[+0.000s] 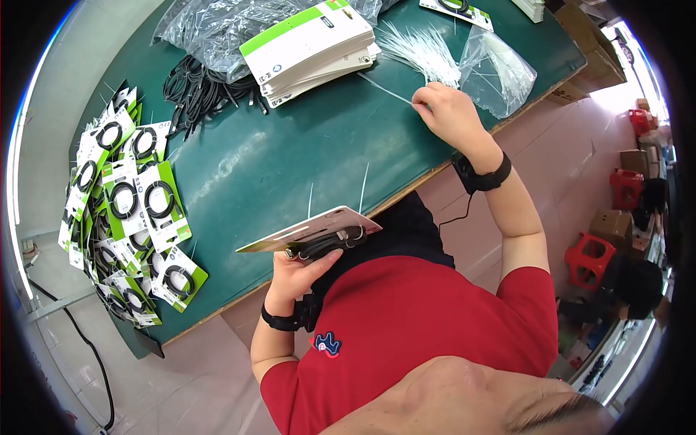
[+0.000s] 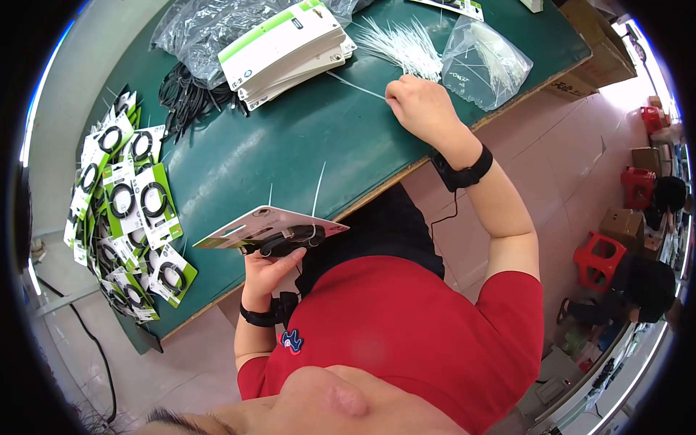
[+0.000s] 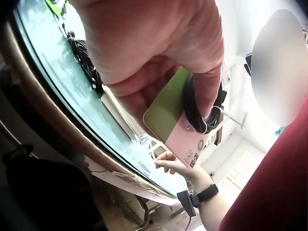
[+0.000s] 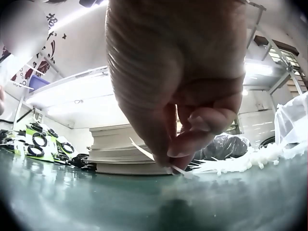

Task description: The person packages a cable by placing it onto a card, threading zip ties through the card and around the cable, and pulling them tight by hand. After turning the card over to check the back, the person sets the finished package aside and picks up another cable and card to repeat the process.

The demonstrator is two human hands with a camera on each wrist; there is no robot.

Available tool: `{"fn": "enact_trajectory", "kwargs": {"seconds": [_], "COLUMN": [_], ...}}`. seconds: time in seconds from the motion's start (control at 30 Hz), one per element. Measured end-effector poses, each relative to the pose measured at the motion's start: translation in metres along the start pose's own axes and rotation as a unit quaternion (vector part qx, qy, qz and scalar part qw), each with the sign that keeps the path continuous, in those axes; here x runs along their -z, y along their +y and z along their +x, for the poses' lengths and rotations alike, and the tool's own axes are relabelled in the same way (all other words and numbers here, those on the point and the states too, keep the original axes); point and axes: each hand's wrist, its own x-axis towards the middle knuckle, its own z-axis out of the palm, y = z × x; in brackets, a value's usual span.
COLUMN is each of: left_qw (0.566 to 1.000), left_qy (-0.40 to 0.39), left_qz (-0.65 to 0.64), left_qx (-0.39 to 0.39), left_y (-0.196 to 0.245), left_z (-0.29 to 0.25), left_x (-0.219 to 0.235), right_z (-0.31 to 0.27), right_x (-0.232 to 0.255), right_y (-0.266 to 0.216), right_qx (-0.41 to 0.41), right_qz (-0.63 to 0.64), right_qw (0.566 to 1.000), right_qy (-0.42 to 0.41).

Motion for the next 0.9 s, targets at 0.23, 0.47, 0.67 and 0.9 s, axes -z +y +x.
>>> {"fn": "enact_trajectory", "kwargs": {"seconds": [0.23,0.47,0.67,0.9], "left_qw": [0.998,0.949,0.952,0.957], "left_qy": [0.007,-0.099,-0.086,-0.092], "left_qz": [0.065,0.219,0.206,0.211], "left_qx": [0.012,-0.204,-0.21,-0.174], "left_y": [0.01,0.007,0.004,0.013], "left_z": [0.003,0.021,0.02,0.013], "left_x": [-0.001,0.004,0.003,0.004], "right_z": [0.018,0.02,0.013,0.015], "right_x": [0.023,0.028,0.011,0.012], "right_y": [-0.023,-0.035,-0.061,-0.091], "right_qx": [-0.143,-0.14,-0.023,0.191], "right_qz": [0.187,0.52,0.403,0.05], "right_qw": [0.961,0.819,0.906,0.98], "right_qy": [-0.147,-0.199,-0.131,0.016]}}
